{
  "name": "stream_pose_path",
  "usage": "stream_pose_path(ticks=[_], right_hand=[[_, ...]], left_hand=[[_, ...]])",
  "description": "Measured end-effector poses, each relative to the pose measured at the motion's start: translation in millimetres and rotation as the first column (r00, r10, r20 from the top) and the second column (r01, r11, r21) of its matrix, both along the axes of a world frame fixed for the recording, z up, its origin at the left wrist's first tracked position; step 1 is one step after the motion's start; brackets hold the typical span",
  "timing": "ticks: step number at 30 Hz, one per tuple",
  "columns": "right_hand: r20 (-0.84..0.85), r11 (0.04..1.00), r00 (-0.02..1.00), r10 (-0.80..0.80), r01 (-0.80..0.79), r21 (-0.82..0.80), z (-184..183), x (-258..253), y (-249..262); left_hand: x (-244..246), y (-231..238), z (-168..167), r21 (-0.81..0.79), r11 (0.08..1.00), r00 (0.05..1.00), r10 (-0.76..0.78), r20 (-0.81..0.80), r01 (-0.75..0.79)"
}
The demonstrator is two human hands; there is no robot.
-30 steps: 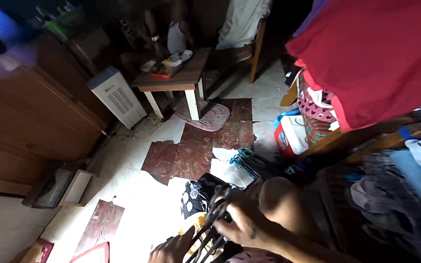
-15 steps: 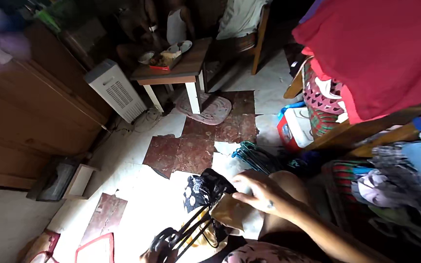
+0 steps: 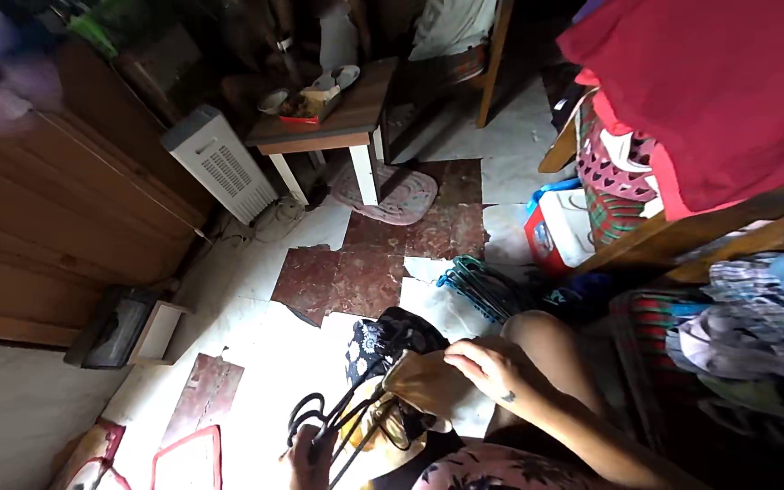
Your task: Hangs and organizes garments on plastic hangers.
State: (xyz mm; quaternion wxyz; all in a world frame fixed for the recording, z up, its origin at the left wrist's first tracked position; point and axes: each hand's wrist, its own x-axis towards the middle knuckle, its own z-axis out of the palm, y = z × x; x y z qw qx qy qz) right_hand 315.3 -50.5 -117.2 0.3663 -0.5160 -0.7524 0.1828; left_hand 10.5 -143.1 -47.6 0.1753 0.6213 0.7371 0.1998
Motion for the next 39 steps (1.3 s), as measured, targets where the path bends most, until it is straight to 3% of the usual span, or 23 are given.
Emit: stream_pose_path(ticks=[4, 7, 11, 15, 19, 22, 23, 25, 27, 29, 31, 33, 35, 37, 39], right_hand=[[-0.090, 0.993, 0.996, -0.004, -0.007, -0.120, -5.8, 7.7, 6.8], [-0.111, 0.952, 0.991, 0.076, -0.106, -0.287, -8.8, -2.3, 11.6], [-0.099, 0.980, 0.993, 0.063, -0.081, -0.183, -11.2, -30.2, 7.5], [-0.313, 0.974, 0.948, -0.062, -0.011, -0.227, -17.0, -32.3, 12.0], [-0.296, 0.853, 0.955, -0.018, -0.140, -0.502, -14.2, -28.4, 18.0], [-0.315, 0.830, 0.949, 0.008, -0.182, -0.527, -8.5, -33.8, 15.6], [-0.404, 0.857, 0.914, 0.036, -0.237, -0.458, -10.0, -31.9, 12.5], [-0.655, 0.876, 0.745, 0.127, -0.394, -0.278, -8.9, -20.6, 8.1], [-0.763, 0.885, 0.636, 0.115, -0.414, -0.212, -6.6, 0.8, 4.1], [-0.723, 0.935, 0.691, -0.016, -0.245, -0.255, -10.7, 27.9, 4.9], [-0.519, 0.940, 0.841, -0.151, -0.040, -0.338, -26.0, 56.6, 8.8], [-0.209, 0.902, 0.968, -0.136, 0.034, -0.431, -38.0, 75.6, 8.1], [-0.058, 0.854, 0.997, -0.043, 0.006, -0.521, -40.8, 73.9, 5.9], [-0.046, 0.943, 0.999, -0.019, 0.002, -0.332, -33.5, 51.1, 2.4], [-0.162, 0.998, 0.986, -0.030, 0.020, -0.066, -18.3, 15.1, 4.5]], left_hand=[[-2.2, 0.0, -0.5, -0.013, 1.000, 0.999, 0.003, 0.040, -0.003], [6.6, 3.8, -4.4, -0.033, 0.999, 0.995, 0.001, 0.102, 0.003], [11.1, 5.5, -22.0, 0.028, 0.999, 0.990, -0.033, 0.141, 0.029], [9.7, 3.7, -26.1, 0.089, 0.996, 0.985, -0.010, 0.172, -0.006], [12.1, 5.0, -30.8, 0.068, 0.998, 0.986, -0.001, 0.165, -0.011], [19.8, 9.9, -35.1, 0.088, 0.996, 0.983, -0.014, 0.181, -0.002], [22.5, 10.9, -34.1, 0.086, 0.996, 0.984, -0.016, 0.175, 0.001], [22.8, 11.9, -32.4, 0.071, 0.997, 0.993, -0.019, 0.113, 0.011], [14.2, 10.5, -30.7, 0.015, 1.000, 0.996, -0.013, 0.083, 0.011], [0.8, 7.5, -28.0, -0.054, 0.999, 0.991, -0.001, 0.135, 0.009], [-12.4, 2.9, -25.0, -0.100, 0.995, 0.979, 0.021, 0.203, -0.001], [-21.3, -0.2, -22.2, -0.100, 0.994, 0.972, 0.059, 0.229, -0.036], [-23.2, -0.7, -20.2, -0.089, 0.993, 0.965, 0.098, 0.244, -0.079], [-17.9, 0.9, -18.6, -0.070, 0.994, 0.958, 0.102, 0.268, -0.087], [-8.5, 2.8, -19.3, -0.055, 0.997, 0.946, 0.074, 0.317, -0.060]])
